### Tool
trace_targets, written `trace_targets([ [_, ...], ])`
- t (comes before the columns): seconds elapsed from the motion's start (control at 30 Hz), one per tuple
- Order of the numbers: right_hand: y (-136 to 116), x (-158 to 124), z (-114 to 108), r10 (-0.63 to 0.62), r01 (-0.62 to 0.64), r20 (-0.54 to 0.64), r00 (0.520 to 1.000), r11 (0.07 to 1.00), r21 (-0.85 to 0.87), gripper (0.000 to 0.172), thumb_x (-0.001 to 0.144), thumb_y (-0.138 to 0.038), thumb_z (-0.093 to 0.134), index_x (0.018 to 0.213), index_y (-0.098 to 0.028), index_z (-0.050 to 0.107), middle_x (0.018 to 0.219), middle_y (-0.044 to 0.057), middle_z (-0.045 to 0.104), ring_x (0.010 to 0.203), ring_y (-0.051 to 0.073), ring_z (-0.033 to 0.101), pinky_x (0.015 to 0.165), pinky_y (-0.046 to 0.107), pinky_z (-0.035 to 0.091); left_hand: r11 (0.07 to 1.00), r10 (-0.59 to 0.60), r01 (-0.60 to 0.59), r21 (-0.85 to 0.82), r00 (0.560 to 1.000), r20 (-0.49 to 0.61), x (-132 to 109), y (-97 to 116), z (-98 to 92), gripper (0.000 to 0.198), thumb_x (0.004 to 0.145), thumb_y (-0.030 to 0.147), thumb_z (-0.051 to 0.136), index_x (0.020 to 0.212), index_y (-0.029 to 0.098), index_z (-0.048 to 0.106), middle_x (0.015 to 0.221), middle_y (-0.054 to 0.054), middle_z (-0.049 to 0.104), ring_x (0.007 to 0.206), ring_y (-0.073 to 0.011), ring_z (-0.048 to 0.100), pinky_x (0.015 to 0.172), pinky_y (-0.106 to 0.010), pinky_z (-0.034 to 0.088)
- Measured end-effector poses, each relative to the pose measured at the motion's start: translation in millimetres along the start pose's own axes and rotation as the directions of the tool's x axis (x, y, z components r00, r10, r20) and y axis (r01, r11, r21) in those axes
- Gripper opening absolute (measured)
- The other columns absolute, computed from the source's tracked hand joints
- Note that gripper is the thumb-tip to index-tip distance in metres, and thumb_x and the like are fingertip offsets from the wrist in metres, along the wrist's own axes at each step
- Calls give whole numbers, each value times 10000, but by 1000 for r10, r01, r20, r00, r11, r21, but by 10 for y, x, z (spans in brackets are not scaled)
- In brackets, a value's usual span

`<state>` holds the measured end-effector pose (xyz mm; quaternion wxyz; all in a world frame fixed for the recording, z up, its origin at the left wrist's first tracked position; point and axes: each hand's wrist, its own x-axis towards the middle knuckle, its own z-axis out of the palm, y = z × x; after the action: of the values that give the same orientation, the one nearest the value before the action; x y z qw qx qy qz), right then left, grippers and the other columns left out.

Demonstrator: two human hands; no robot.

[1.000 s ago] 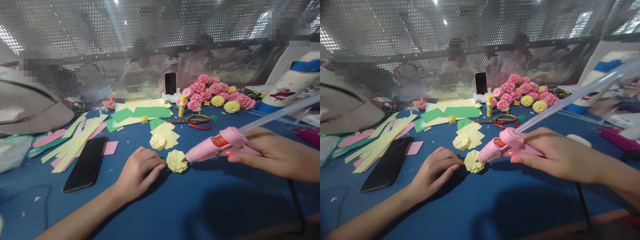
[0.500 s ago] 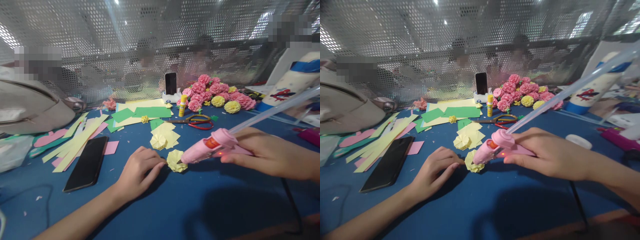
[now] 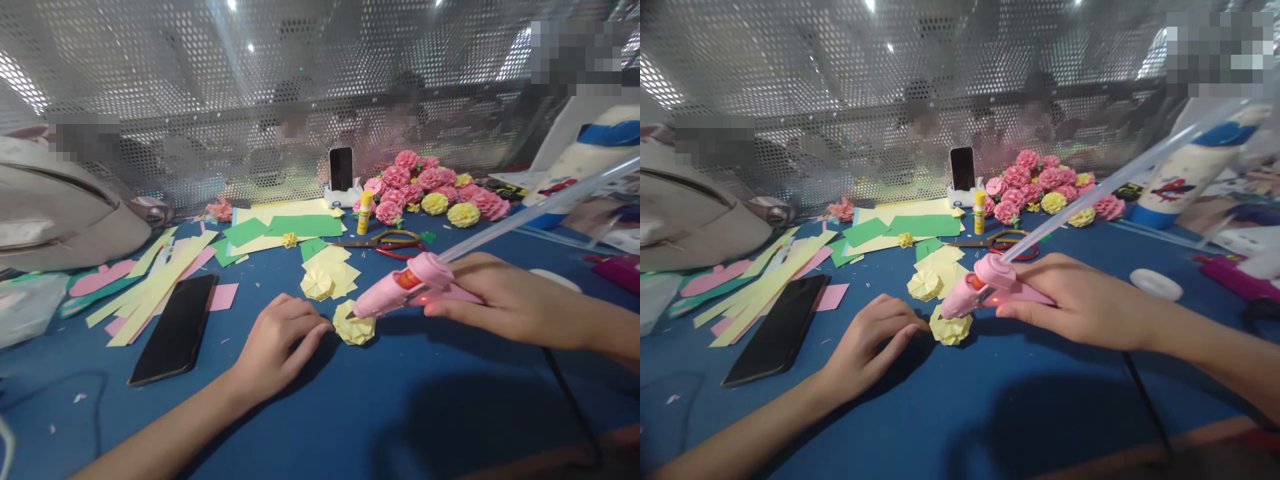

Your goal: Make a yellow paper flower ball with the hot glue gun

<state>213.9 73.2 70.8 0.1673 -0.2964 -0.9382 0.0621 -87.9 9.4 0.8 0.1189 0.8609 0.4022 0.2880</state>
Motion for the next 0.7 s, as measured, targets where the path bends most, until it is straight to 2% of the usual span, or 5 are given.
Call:
trace_targets([
  [0.2,41,2,3,-16,15,-5,1000,999,-45,425,970,-542,426,938,-285,764,940,-1,758,805,217,694,706,278,510,1000,-6,6,8,1000,0,-5,5,7,294,1010,223,398,969,183,686,865,-40,702,797,-179,615,771,-350,373],
  [0.5,21,23,-57,-9,1,89,996,996,88,361,981,-414,437,948,-226,744,949,16,756,786,194,694,730,266,500,1000,7,-7,13,1000,-5,-13,16,5,301,1011,224,396,969,180,691,857,-47,702,788,-178,609,764,-349,376],
  [0.7,10,49,-71,7,-14,93,996,997,72,379,982,-442,424,972,-232,739,932,18,755,795,201,693,750,264,497,1000,11,-11,12,1000,-8,-19,13,-2,303,1012,220,391,977,178,689,860,-49,701,790,-180,607,765,-353,375],
])
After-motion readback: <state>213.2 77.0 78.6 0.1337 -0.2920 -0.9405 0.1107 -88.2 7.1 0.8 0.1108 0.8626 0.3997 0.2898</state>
